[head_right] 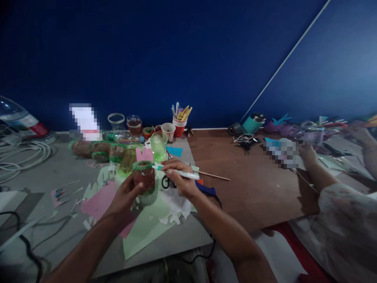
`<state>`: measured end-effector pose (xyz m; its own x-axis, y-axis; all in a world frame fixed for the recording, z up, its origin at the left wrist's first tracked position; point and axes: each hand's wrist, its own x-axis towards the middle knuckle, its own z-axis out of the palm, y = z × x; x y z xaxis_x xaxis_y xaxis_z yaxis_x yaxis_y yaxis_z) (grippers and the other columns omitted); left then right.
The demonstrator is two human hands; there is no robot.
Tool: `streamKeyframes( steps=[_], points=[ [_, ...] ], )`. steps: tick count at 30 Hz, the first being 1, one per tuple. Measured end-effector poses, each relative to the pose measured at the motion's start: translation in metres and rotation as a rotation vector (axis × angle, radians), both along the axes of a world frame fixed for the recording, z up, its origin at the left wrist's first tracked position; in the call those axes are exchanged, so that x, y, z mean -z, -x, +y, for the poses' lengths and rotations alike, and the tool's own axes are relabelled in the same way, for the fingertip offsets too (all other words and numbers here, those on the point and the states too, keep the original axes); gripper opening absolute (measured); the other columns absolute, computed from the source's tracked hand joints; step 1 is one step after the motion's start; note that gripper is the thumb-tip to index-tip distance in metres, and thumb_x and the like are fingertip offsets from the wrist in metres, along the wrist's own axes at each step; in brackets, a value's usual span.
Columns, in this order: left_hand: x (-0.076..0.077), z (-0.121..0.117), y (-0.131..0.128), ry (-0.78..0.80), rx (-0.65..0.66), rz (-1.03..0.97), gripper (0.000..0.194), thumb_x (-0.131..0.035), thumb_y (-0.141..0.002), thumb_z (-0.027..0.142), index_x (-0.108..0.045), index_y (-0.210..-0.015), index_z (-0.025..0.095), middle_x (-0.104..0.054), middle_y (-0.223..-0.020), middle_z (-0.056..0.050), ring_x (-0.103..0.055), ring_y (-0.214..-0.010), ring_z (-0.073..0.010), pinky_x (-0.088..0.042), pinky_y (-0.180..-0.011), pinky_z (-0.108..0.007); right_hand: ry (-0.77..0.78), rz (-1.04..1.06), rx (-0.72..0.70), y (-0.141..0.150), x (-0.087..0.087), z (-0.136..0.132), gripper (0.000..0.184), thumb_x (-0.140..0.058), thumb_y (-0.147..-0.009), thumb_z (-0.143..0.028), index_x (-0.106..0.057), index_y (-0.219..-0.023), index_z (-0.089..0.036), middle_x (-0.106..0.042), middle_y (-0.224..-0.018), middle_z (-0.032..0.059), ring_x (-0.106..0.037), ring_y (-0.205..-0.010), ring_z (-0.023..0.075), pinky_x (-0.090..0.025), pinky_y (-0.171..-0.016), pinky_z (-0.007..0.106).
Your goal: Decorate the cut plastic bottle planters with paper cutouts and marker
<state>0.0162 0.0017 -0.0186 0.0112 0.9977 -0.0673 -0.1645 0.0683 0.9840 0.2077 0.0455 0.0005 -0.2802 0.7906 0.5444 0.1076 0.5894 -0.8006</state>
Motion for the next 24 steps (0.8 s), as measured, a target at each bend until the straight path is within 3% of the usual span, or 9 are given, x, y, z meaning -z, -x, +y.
streamKeyframes(
  steps=[3,8,14,24],
  points=[
    [0.001,0.001,0.000,-0.007,0.016,0.032,0.034,-0.070,-0.070,0.040,-0.059,-0.093,0.017,-0.064,-0.089,-0.005,-0.058,-0.082,-0.0201,-0.044,-0.072,-0.029,-0.085,0.125,-0.023,0.005,-0.001,-0.009,0.019,-0.051,-0.087,-0.034,-0.065,-0.086,-0.021,-0.064,-0.075,0.0050,-0.061,-0.079,0.0197,-0.047,-0.085,0.042],
    [0.002,0.003,0.002,-0.066,0.023,0.133,0.026,-0.068,-0.072,0.040,-0.059,-0.083,0.018,-0.062,-0.081,-0.003,-0.056,-0.078,-0.0189,-0.043,-0.071,-0.029,-0.264,0.028,-0.021,0.010,-0.012,-0.019,0.017,-0.050,-0.085,-0.030,-0.064,-0.084,-0.021,-0.062,-0.066,0.0038,-0.058,-0.065,0.0176,-0.046,-0.083,0.044],
    [0.005,0.002,0.002,-0.114,0.015,0.211,0.023,-0.069,-0.071,0.036,-0.059,-0.082,0.019,-0.059,-0.073,0.000,-0.053,-0.070,-0.0163,-0.041,-0.065,-0.026,-0.296,-0.029,0.005,0.012,-0.017,-0.018,0.014,-0.049,-0.083,-0.023,-0.063,-0.085,-0.020,-0.062,-0.067,0.0041,-0.058,-0.065,0.0175,-0.046,-0.076,0.041],
    [0.006,0.003,0.003,-0.108,-0.010,0.247,0.025,-0.072,-0.067,0.035,-0.059,-0.080,0.019,-0.059,-0.071,0.000,-0.053,-0.069,-0.0164,-0.042,-0.062,-0.025,-0.326,-0.076,0.058,0.012,-0.012,-0.018,0.013,-0.051,-0.081,-0.021,-0.063,-0.085,-0.021,-0.062,-0.068,0.0024,-0.058,-0.063,0.0164,-0.044,-0.078,0.040]
  ],
)
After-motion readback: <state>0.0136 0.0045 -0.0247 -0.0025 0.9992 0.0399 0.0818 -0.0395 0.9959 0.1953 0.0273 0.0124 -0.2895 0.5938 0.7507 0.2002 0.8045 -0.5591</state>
